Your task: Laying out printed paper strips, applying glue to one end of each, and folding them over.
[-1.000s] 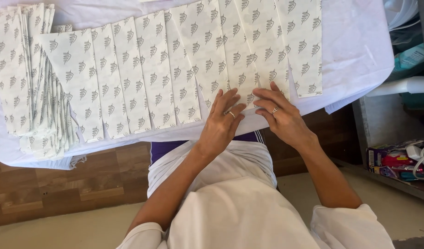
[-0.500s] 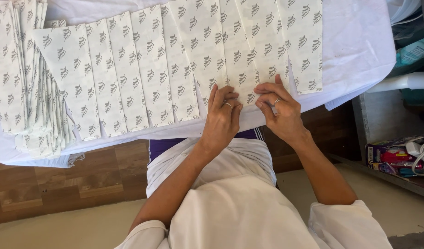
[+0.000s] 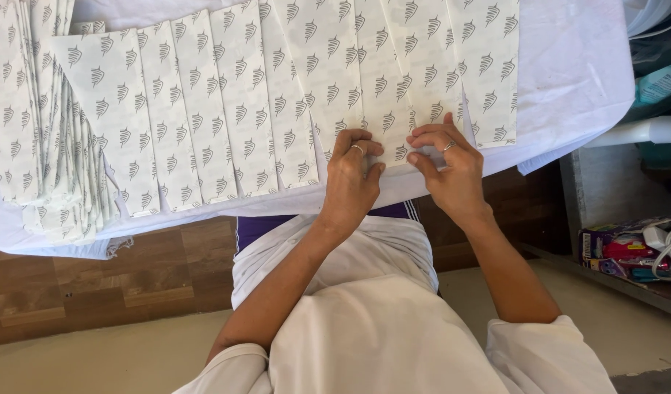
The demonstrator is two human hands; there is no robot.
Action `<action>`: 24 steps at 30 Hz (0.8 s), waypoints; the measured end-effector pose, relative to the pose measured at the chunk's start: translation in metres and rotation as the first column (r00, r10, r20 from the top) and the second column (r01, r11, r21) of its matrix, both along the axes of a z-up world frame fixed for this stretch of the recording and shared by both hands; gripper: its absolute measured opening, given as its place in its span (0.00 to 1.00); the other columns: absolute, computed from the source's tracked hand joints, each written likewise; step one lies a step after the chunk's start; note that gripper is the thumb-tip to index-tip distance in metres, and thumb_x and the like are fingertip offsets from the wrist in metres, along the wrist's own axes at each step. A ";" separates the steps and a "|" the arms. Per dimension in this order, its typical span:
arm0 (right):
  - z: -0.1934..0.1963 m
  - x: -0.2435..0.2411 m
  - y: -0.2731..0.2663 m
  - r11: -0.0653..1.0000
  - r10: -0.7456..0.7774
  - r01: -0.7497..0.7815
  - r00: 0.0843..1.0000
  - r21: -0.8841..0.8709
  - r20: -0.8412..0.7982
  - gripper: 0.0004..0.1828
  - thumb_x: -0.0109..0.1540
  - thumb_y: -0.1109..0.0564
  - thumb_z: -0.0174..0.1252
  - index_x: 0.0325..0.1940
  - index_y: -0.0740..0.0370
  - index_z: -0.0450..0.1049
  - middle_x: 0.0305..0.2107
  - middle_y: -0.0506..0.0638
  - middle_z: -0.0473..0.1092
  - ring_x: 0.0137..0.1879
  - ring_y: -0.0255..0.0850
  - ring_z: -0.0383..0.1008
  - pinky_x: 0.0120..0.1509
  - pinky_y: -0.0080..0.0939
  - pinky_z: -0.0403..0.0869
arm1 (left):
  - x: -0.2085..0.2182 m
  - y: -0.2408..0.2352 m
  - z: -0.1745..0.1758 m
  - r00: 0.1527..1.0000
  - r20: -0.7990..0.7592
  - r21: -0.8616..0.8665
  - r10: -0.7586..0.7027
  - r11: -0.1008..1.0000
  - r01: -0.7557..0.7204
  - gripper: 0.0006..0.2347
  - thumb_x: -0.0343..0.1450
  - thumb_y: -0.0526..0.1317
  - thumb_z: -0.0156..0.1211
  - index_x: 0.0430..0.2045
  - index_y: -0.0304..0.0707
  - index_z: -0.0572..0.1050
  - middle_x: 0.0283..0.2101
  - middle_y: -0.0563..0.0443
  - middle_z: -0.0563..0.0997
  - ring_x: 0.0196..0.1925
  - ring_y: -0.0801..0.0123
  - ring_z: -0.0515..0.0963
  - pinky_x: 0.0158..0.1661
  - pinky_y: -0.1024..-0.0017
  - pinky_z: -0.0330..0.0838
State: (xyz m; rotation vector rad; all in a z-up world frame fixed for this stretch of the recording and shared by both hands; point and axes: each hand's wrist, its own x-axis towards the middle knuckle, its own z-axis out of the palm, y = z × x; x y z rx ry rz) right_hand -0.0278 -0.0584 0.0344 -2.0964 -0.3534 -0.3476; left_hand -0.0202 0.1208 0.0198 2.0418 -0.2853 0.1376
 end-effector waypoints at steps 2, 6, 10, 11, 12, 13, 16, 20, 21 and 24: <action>0.001 0.000 0.000 1.000 0.005 -0.005 1.000 0.005 -0.001 0.08 0.60 0.74 0.66 0.40 0.71 0.76 0.40 0.58 0.74 0.53 0.56 0.79 0.79 0.66 0.54 | -0.002 0.000 0.002 1.000 0.001 -0.002 0.001 1.000 -0.001 0.07 0.62 0.19 0.65 0.30 0.22 0.77 0.43 0.38 0.71 0.50 0.43 0.81 0.60 0.51 0.71; 0.002 -0.001 0.002 1.000 -0.013 0.013 1.000 0.007 -0.005 0.08 0.60 0.74 0.66 0.40 0.70 0.76 0.40 0.59 0.75 0.52 0.56 0.79 0.79 0.67 0.55 | -0.001 -0.006 -0.010 0.996 0.086 0.079 0.033 0.996 -0.040 0.04 0.65 0.24 0.65 0.29 0.25 0.77 0.43 0.43 0.71 0.52 0.46 0.80 0.60 0.49 0.68; 0.005 -0.002 0.002 1.000 -0.023 0.023 1.000 -0.017 0.001 0.09 0.60 0.74 0.66 0.41 0.70 0.76 0.41 0.58 0.75 0.53 0.55 0.79 0.78 0.65 0.57 | 0.000 -0.015 -0.015 0.985 0.163 0.223 0.048 0.971 -0.084 0.09 0.63 0.33 0.74 0.24 0.27 0.76 0.38 0.45 0.71 0.51 0.53 0.80 0.62 0.51 0.66; 0.005 -0.002 0.002 1.000 -0.020 0.020 1.000 -0.007 0.002 0.08 0.60 0.75 0.65 0.41 0.70 0.76 0.40 0.58 0.76 0.53 0.55 0.79 0.79 0.66 0.57 | 0.000 -0.014 -0.015 0.991 0.134 0.224 0.030 0.973 -0.059 0.08 0.64 0.31 0.72 0.27 0.26 0.77 0.41 0.43 0.71 0.51 0.50 0.80 0.61 0.48 0.67; 0.006 -0.002 0.002 1.000 -0.018 0.018 1.000 0.003 0.002 0.08 0.61 0.77 0.63 0.40 0.71 0.76 0.40 0.59 0.76 0.53 0.56 0.79 0.79 0.66 0.56 | 0.000 -0.012 -0.014 0.994 0.105 0.224 0.011 0.974 -0.035 0.07 0.64 0.28 0.71 0.29 0.25 0.77 0.43 0.41 0.72 0.51 0.47 0.81 0.60 0.46 0.68; 0.006 -0.003 0.002 1.000 -0.016 0.016 1.000 0.003 0.002 0.08 0.61 0.77 0.63 0.40 0.71 0.76 0.40 0.59 0.76 0.53 0.56 0.79 0.79 0.66 0.56 | -0.001 -0.011 -0.014 0.994 0.105 0.225 0.013 0.974 -0.037 0.07 0.64 0.28 0.71 0.29 0.25 0.77 0.43 0.41 0.72 0.51 0.47 0.81 0.60 0.46 0.68; 0.006 -0.003 0.005 1.000 -0.012 0.012 1.000 -0.003 0.002 0.09 0.61 0.78 0.62 0.41 0.72 0.76 0.39 0.60 0.76 0.53 0.58 0.78 0.79 0.67 0.55 | -0.004 -0.010 -0.013 0.997 0.071 0.191 0.002 0.981 -0.016 0.05 0.65 0.24 0.66 0.31 0.24 0.77 0.44 0.41 0.71 0.53 0.46 0.80 0.60 0.47 0.68; -0.004 -0.004 0.014 0.995 -0.091 0.094 0.994 -0.043 0.061 0.08 0.62 0.70 0.67 0.42 0.70 0.75 0.41 0.58 0.75 0.54 0.56 0.78 0.78 0.65 0.56 | -0.005 -0.011 -0.022 0.997 0.073 0.179 0.000 0.984 -0.013 0.05 0.66 0.25 0.66 0.31 0.25 0.76 0.45 0.42 0.70 0.55 0.46 0.79 0.61 0.48 0.67; -0.009 -0.008 0.018 0.991 -0.120 0.124 0.990 -0.052 0.076 0.14 0.60 0.65 0.73 0.43 0.69 0.74 0.41 0.58 0.74 0.54 0.56 0.77 0.78 0.66 0.55 | -0.008 -0.012 -0.027 0.998 0.071 0.177 0.003 0.984 -0.015 0.06 0.66 0.25 0.66 0.32 0.26 0.76 0.45 0.42 0.70 0.56 0.46 0.79 0.61 0.48 0.67; -0.013 -0.006 0.010 0.992 -0.079 0.090 0.990 -0.087 0.115 0.08 0.62 0.77 0.62 0.43 0.72 0.74 0.41 0.58 0.75 0.55 0.57 0.78 0.78 0.65 0.56 | -0.014 -0.008 -0.014 0.990 0.140 0.137 -0.008 0.990 -0.012 0.05 0.68 0.21 0.60 0.33 0.24 0.76 0.44 0.45 0.70 0.58 0.48 0.77 0.61 0.50 0.66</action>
